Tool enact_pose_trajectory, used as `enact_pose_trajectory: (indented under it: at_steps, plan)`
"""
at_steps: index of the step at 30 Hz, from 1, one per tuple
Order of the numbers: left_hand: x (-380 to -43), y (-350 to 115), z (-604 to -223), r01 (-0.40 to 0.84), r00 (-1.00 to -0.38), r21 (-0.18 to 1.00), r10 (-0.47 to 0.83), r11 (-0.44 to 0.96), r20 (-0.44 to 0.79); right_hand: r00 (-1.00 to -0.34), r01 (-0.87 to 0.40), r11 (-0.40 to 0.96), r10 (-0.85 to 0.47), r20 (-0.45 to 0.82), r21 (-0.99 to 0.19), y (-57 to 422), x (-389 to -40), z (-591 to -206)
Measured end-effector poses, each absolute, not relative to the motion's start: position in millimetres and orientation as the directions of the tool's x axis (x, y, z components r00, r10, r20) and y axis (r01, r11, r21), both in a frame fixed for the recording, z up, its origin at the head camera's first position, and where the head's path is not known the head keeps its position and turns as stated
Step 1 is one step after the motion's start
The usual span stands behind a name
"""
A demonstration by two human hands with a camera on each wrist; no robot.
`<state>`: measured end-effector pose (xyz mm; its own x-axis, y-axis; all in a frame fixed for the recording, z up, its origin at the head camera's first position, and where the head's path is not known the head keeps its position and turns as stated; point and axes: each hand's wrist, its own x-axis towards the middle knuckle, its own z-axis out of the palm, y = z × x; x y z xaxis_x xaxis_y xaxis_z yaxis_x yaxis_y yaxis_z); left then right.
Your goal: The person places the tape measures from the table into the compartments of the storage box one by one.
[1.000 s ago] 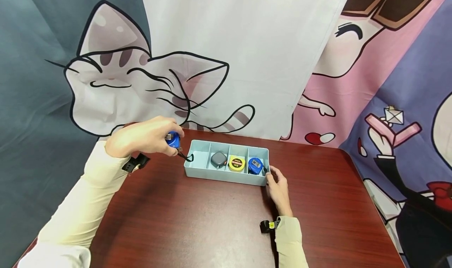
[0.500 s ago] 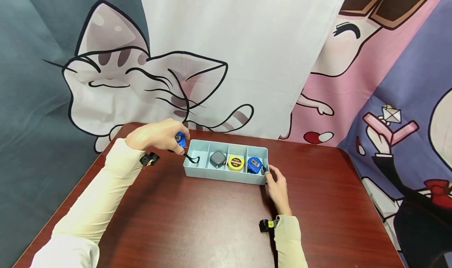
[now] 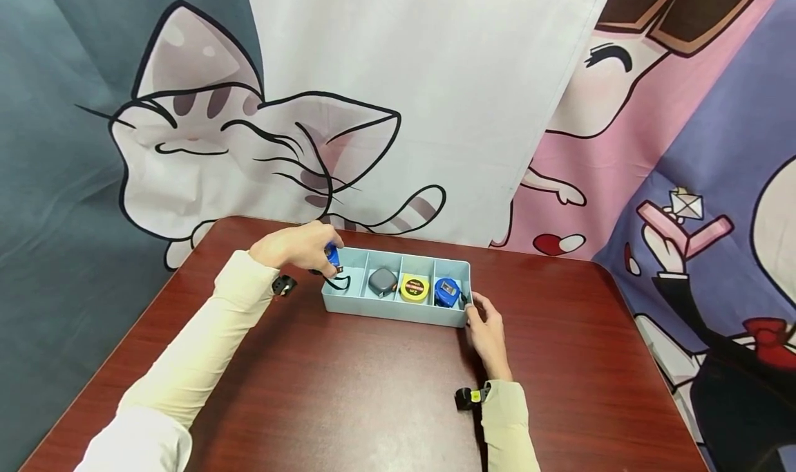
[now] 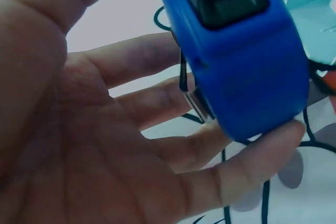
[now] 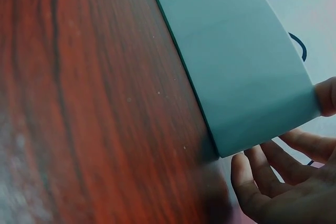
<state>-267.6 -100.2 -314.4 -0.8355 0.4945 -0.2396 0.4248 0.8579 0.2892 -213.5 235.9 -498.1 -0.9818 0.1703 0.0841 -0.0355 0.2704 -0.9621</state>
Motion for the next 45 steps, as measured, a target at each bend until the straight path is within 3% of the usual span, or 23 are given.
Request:
enact_pose_trajectory:
  at_steps: [14, 35, 45]
  plan:
    - [-277.0, -94.9, -345.9, 0.369, -0.818, 0.342, 0.477, 0.864, -0.322, -0.978, -0.084, 0.282, 0.162, 0.134, -0.956, 235.2, -215.1, -515.5]
    - [-287.8, -75.9, -383.6, 0.381, -0.845, 0.235, 0.44, 0.894, -0.304, -0.979, -0.053, 0.234, 0.179, 0.097, -0.971, 230.3, -211.6, -503.9]
    - [-287.9, -67.3, -386.4, 0.427, -0.821, 0.328, 0.513, 0.843, -0.25, -0.97, -0.084, 0.271, 0.199, 0.141, -0.959, 240.9, -221.6, -528.1]
